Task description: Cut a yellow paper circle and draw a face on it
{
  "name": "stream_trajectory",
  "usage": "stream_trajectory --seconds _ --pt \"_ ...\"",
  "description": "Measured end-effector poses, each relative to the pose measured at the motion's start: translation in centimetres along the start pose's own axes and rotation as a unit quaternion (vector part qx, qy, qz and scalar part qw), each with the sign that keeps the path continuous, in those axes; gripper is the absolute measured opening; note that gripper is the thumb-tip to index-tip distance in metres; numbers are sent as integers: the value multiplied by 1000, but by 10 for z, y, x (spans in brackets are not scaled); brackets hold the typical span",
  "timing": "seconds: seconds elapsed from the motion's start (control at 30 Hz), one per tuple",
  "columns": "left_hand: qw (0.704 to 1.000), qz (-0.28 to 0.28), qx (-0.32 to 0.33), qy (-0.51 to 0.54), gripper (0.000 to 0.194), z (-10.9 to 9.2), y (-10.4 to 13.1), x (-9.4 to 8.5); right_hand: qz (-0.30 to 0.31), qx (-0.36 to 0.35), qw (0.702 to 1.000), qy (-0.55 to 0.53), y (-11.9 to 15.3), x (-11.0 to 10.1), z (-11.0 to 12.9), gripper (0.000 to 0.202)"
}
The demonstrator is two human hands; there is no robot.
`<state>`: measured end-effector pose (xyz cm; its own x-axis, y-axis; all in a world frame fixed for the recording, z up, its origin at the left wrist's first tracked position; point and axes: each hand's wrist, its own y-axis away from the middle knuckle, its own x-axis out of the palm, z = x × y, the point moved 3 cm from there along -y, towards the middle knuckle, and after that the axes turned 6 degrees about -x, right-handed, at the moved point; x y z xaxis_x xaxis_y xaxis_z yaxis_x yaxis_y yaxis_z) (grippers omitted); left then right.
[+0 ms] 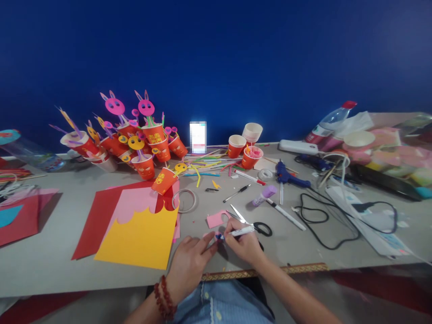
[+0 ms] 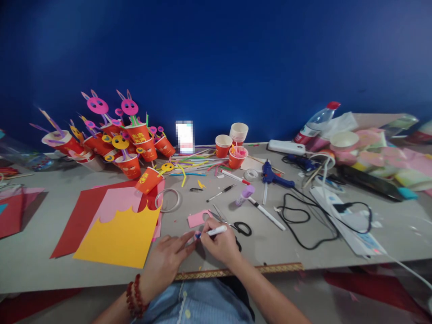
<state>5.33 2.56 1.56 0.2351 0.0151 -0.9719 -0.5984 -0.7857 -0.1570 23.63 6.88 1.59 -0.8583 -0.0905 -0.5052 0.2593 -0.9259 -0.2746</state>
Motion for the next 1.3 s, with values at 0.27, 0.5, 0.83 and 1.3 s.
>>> stream_trajectory --seconds 0.27,0.5,0.83,1.3 --pt "1000 14 3 -2 44 0 0 1 -9 11 1000 -4 -1 0 0 15" --pt "1000 -5 2 6 41 0 0 -1 -14 7 1000 -8 -1 -2 1 15" --pt "1000 3 1 3 46 0 0 0 -29 0 999 -15 -1 -2 1 14" --pt "1000 -4 -1 -8 42 0 0 -2 -22 2 1000 -14 -1 -2 0 13"
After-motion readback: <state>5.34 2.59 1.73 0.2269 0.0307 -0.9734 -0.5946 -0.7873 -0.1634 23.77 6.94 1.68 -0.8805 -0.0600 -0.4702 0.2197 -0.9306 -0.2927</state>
